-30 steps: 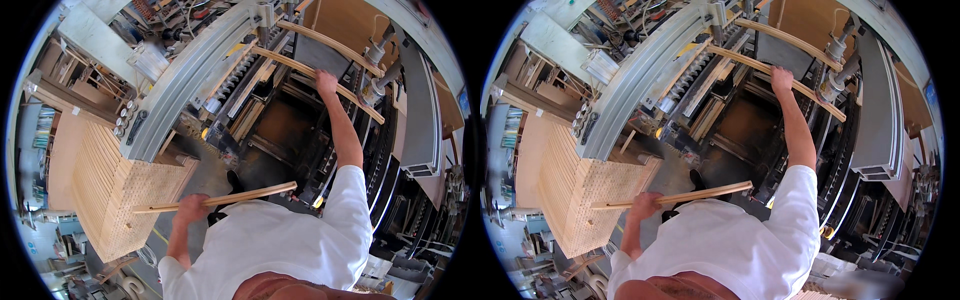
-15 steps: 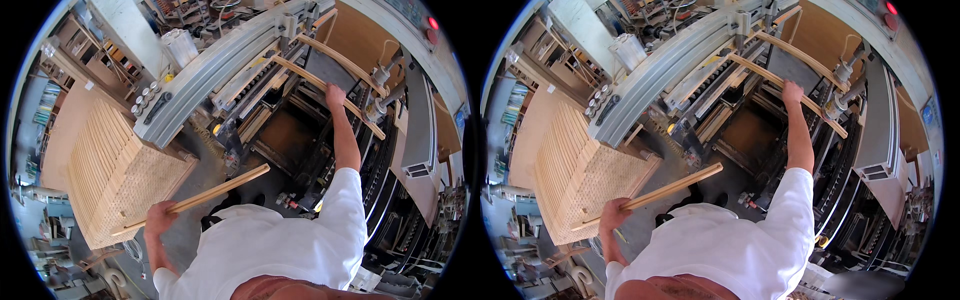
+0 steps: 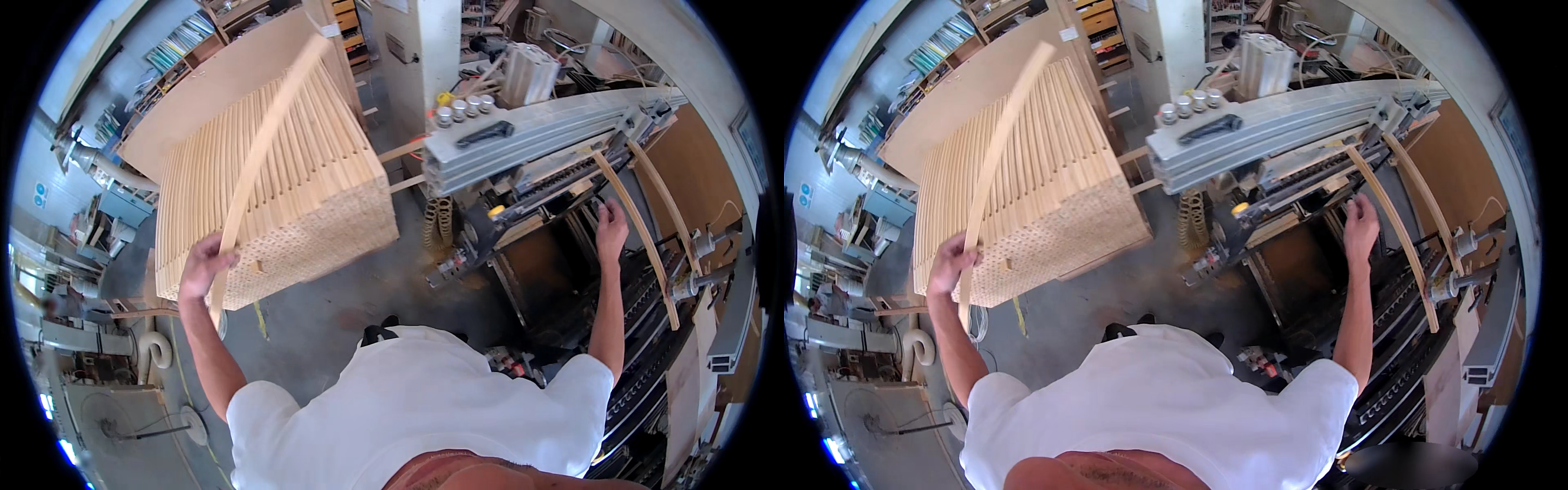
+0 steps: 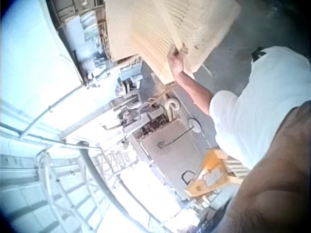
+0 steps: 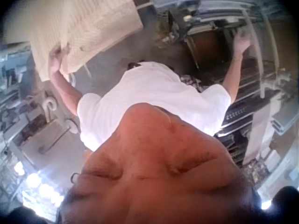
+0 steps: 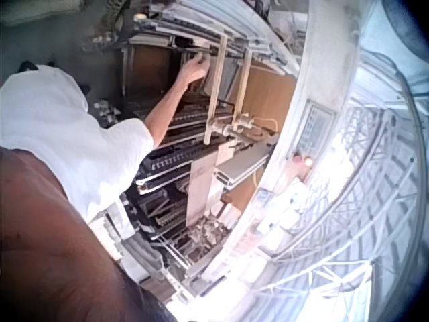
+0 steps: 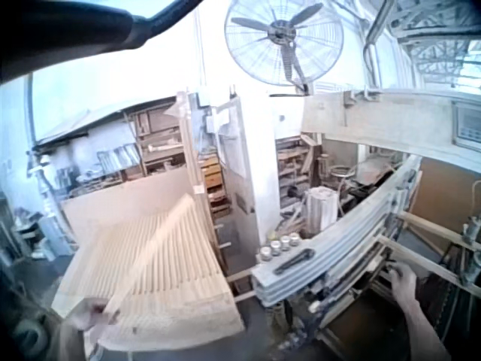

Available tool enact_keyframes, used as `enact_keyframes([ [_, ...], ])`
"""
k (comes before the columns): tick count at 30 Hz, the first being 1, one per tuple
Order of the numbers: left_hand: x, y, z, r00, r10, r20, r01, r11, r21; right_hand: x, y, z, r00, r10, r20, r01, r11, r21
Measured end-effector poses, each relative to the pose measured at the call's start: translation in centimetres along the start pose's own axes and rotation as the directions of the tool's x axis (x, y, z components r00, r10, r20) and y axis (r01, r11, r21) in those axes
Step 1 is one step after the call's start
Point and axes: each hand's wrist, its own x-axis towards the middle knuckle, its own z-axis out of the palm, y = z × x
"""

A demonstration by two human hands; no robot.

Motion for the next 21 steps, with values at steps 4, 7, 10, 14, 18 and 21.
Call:
enact_keyframes([
  [4,10.5,-2.9,-1.7,0.987,-0.014,-0.16,-0.018,0.98,-0.198,-7.4,-10.3,3.9,0.995,-0.013,0.096,-0.008,0.976,0.216],
  [7,19.8,-3.8,-1.2,0.961,0.017,-0.275,0.005,0.997,0.078,-13.7,-14.6,6.0,0.978,0.008,0.206,-0.056,0.972,0.227],
  [10,27.9,-7.2,-1.4,0.902,0.068,-0.427,0.074,0.949,0.306,-19.6,-18.5,7.0,0.936,0.122,0.329,-0.195,0.96,0.199],
  [14,34.9,-6.9,1.0,0.928,0.061,-0.368,0.168,0.812,0.559,-26.4,-19.8,5.2,0.869,0.333,0.367,-0.381,0.922,0.065],
  [18,37.4,-5.0,4.0,0.969,-0.031,-0.245,0.144,0.877,0.458,-31.4,-20.8,1.7,0.759,0.573,0.309,-0.594,0.804,-0.032],
  [21,37.8,-3.5,6.0,0.965,-0.024,-0.262,0.165,0.833,0.529,-35.6,-19.8,0.1,0.727,0.651,0.219,-0.666,0.746,-0.009],
])
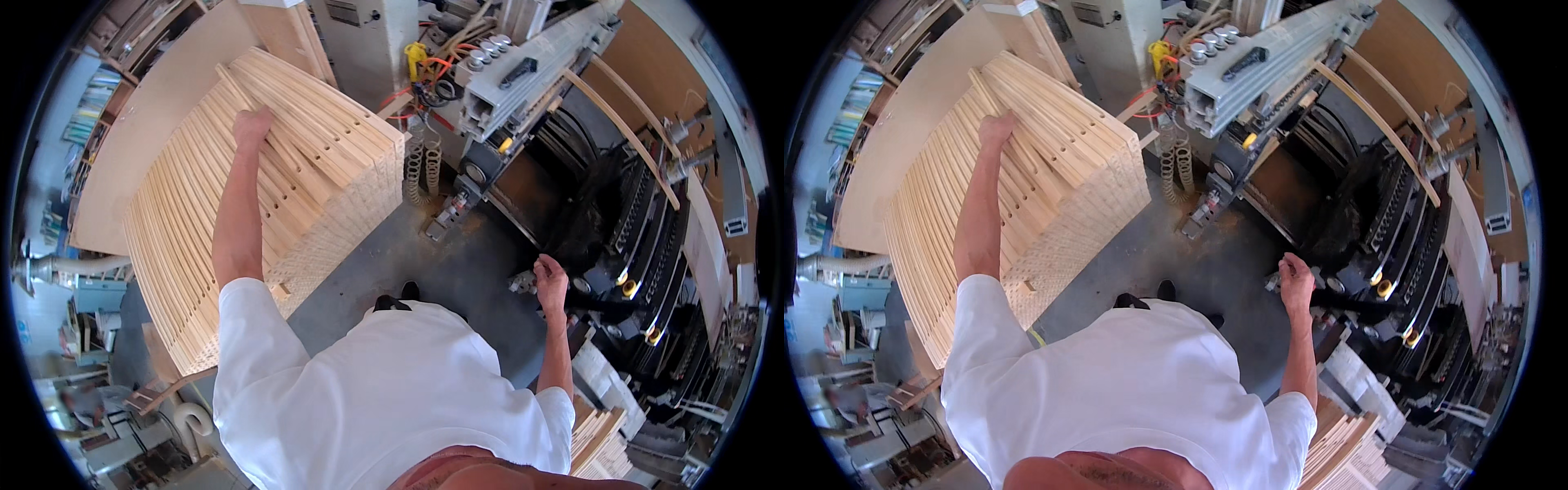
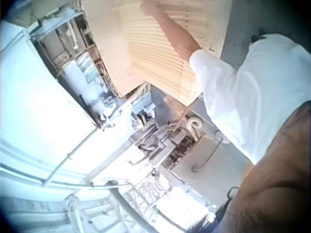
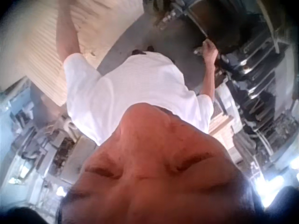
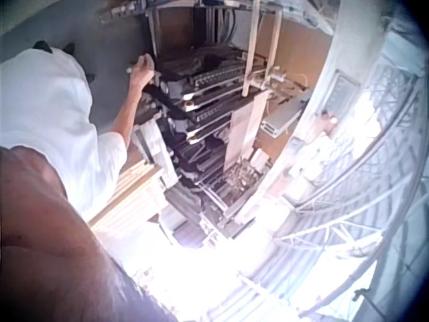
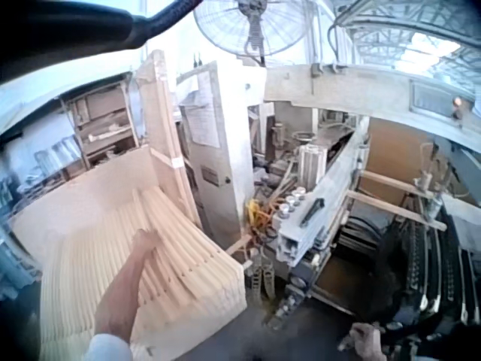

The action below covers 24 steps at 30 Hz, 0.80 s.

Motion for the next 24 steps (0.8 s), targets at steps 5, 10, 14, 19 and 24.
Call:
enact_keyframes([
  [5,0.9,-3.1,0.3,0.996,0.013,-0.087,-0.006,0.997,0.074,-3.7,-0.1,-1.0,0.997,-0.065,-0.035,0.062,0.996,-0.067],
  [10,-0.7,-0.9,1.3,0.986,0.026,-0.165,-0.012,0.997,0.081,-6.8,2.0,-1.2,0.994,-0.105,0.011,0.106,0.989,-0.108],
  [14,-1.0,-1.6,3.2,0.939,0.123,-0.321,-0.066,0.981,0.182,-9.6,3.1,-0.5,0.995,-0.084,0.049,0.087,0.994,-0.068],
  [19,-6.0,-2.1,2.6,0.968,0.245,-0.047,-0.245,0.969,0.015,-13.7,4.0,-2.0,0.974,-0.211,0.088,0.222,0.963,-0.15],
  [24,-18.1,-3.3,3.8,0.605,0.789,0.109,-0.794,0.608,0.006,-17.5,3.8,-4.3,0.993,-0.11,0.051,0.115,0.988,-0.1],
])
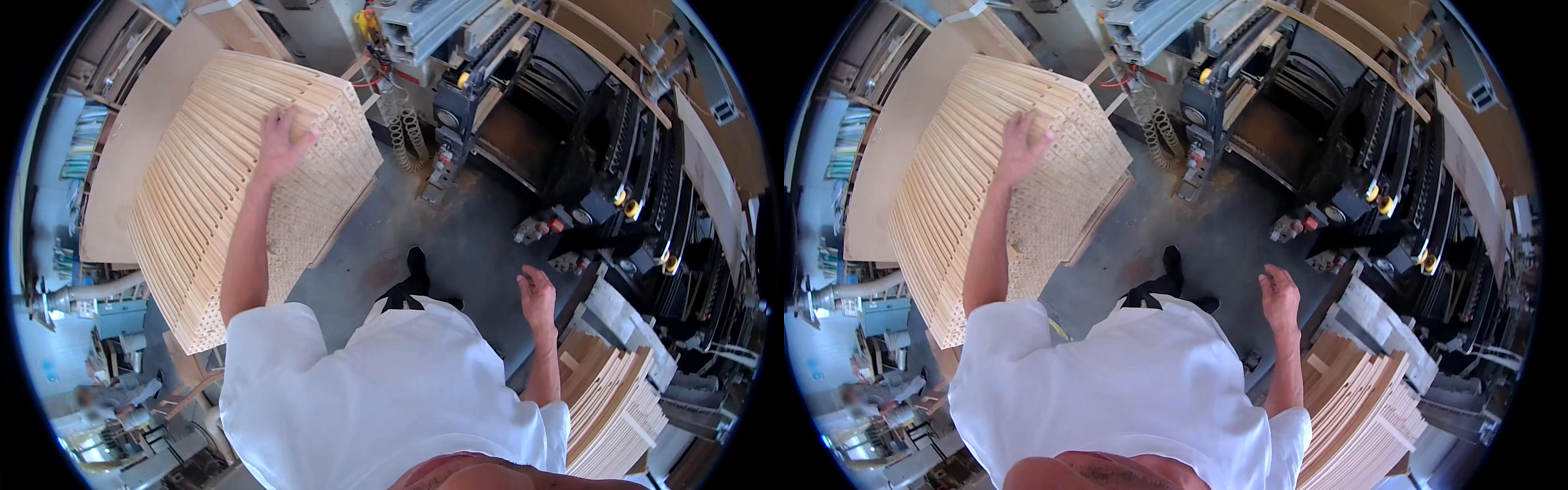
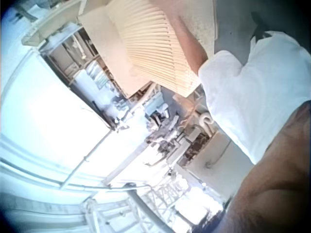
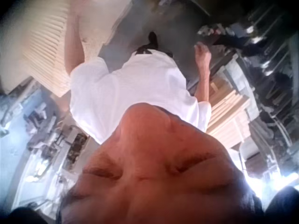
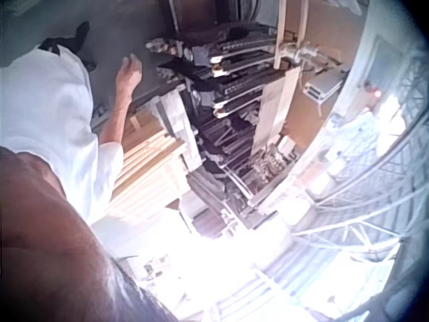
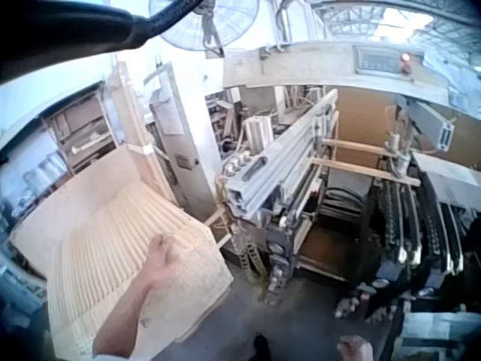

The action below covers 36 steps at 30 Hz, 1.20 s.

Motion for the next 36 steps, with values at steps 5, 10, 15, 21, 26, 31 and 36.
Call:
enact_keyframes([
  [5,-1.6,2.5,0.5,0.988,0.132,-0.081,-0.123,0.987,0.105,-2.1,-0.2,-1.4,0.999,-0.041,-0.015,0.041,0.999,0.01],
  [10,-1.2,1.3,0.3,0.98,0.168,-0.102,-0.161,0.984,0.079,-4.2,-0.5,-3.2,0.997,-0.064,-0.043,0.061,0.996,-0.061],
  [15,-2.1,6.5,-0.4,0.974,0.143,-0.178,-0.068,0.926,0.372,-7.5,-0.7,-6.5,0.98,-0.009,-0.201,0.003,1.0,-0.031],
  [21,-7.8,21.5,7.8,0.93,0.296,-0.218,-0.347,0.904,-0.251,-12.2,-4.9,-11.5,0.907,0.022,-0.42,-0.084,0.988,-0.13],
  [26,-19.4,34.0,17.0,0.75,0.46,0.475,-0.005,0.723,-0.691,-17.1,-6.1,-15.7,0.855,-0.117,-0.506,-0.027,0.963,-0.269],
  [31,-24.3,39.0,21.8,0.337,0.693,0.638,-0.002,0.678,-0.735,-32.7,0.5,-18.9,0.443,0.105,-0.89,-0.786,0.523,-0.33],
  [36,-22.3,40.9,23.5,0.272,0.695,0.666,-0.053,0.701,-0.711,-38.6,4.2,-16.5,0.315,0.213,-0.925,-0.924,0.291,-0.248],
])
